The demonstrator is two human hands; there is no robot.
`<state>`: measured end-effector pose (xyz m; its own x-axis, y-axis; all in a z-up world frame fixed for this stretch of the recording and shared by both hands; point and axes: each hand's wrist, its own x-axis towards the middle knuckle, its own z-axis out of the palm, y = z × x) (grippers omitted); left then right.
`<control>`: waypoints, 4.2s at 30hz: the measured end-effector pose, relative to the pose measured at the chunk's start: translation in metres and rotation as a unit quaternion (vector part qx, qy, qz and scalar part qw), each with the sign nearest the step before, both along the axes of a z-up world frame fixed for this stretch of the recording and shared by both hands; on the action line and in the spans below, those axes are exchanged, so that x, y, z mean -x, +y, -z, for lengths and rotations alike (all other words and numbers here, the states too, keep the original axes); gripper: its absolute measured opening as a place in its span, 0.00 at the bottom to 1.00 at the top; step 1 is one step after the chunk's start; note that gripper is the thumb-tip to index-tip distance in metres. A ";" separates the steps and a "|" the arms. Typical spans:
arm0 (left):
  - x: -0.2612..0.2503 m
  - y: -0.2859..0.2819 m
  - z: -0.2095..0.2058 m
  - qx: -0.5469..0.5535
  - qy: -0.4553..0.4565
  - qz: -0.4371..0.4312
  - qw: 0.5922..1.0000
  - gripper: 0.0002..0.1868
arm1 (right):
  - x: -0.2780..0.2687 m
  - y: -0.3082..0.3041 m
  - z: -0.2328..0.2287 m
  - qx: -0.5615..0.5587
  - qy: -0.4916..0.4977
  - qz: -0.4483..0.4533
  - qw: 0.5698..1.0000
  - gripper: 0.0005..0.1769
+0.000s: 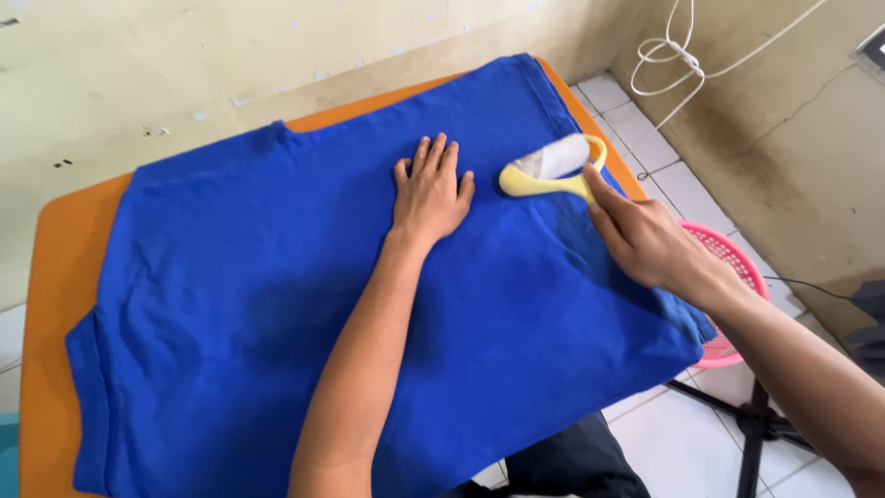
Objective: The person lays a black t-shirt on an orange table, smooths it with a lint roller, folds it neatly, and places it on a shelf. Then the person takes a blue t-shirt from a pink basket, smooths it with the lint roller, and begins folding it.
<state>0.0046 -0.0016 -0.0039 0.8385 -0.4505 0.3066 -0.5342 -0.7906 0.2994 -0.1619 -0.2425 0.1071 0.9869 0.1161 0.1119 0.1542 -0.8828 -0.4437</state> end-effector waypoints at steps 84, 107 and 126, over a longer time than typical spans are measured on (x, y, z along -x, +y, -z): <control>0.086 0.345 -0.030 -0.011 -0.013 -0.282 0.959 0.24 | -0.150 0.275 0.029 0.028 -0.051 -0.192 0.980 0.35; 0.119 0.422 -0.046 0.142 0.031 -0.408 0.901 0.09 | -0.041 0.186 0.001 0.044 0.064 -0.270 0.960 0.38; 0.117 0.420 -0.046 0.138 0.013 -0.446 0.884 0.06 | -0.111 0.402 -0.001 0.051 0.014 -0.298 0.953 0.34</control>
<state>-0.1127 0.4187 0.0424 0.8309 0.4820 0.2780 0.2737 -0.7891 0.5500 -0.0511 0.1590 0.1085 0.7445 0.6661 0.0443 0.6313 -0.6810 -0.3710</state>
